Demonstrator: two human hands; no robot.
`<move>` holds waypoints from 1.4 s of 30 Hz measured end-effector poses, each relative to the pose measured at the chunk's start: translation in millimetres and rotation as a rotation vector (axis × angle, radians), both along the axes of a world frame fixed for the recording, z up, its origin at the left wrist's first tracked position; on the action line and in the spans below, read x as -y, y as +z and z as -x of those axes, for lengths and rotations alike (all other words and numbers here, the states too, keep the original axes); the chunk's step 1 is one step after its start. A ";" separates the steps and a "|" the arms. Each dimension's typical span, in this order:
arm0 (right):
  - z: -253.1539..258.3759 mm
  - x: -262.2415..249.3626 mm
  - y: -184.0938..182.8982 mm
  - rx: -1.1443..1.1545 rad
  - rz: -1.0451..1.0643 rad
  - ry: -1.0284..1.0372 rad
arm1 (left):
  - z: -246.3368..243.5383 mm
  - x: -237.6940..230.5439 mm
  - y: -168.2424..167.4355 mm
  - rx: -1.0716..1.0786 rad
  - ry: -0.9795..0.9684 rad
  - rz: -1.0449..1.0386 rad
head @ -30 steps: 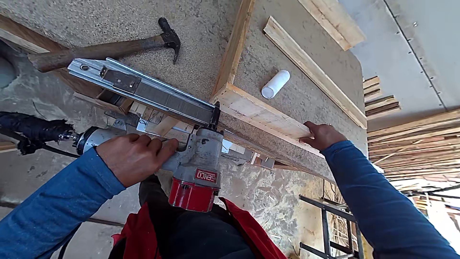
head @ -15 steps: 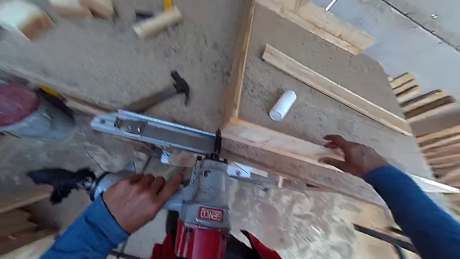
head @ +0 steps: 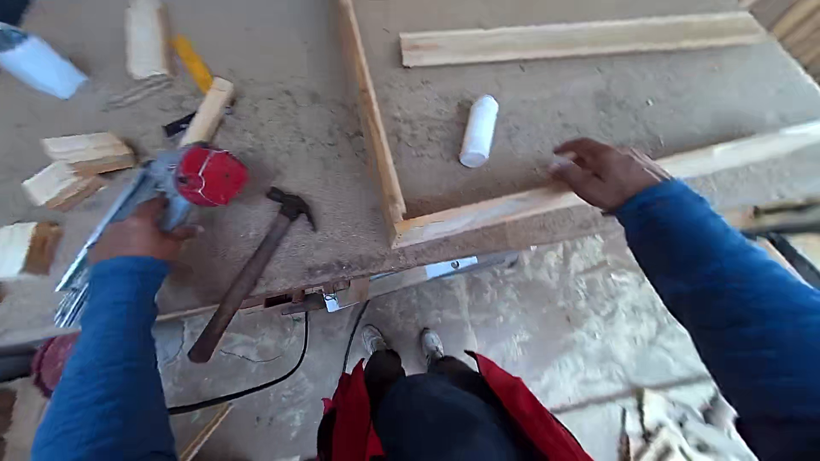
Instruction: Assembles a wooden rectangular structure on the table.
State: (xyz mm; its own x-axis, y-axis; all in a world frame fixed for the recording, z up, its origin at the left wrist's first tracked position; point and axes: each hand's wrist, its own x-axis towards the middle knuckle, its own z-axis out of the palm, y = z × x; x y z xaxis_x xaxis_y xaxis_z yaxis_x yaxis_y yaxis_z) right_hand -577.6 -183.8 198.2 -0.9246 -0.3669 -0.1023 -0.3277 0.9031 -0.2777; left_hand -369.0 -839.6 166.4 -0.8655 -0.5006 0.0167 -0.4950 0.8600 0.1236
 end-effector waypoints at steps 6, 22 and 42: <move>11.4 176.8 2.8 0.153 0.413 -0.107 | -7.5 -115.8 -43.5 0.035 -0.260 0.005; 23.4 327.0 -26.7 0.377 0.395 -0.350 | -75.0 -194.6 -32.3 0.015 -1.190 0.122; 31.5 333.0 -25.9 0.355 0.299 -0.249 | -20.5 -213.8 -23.6 0.226 -1.036 0.249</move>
State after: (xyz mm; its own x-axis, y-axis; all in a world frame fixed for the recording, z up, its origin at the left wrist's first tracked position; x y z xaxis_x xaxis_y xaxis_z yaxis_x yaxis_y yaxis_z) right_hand -609.1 -516.9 172.3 -0.9152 -0.2014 -0.3492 0.0479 0.8057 -0.5904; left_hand -348.5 -625.7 142.8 -0.8609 0.4694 -0.1962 0.4955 0.8610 -0.1147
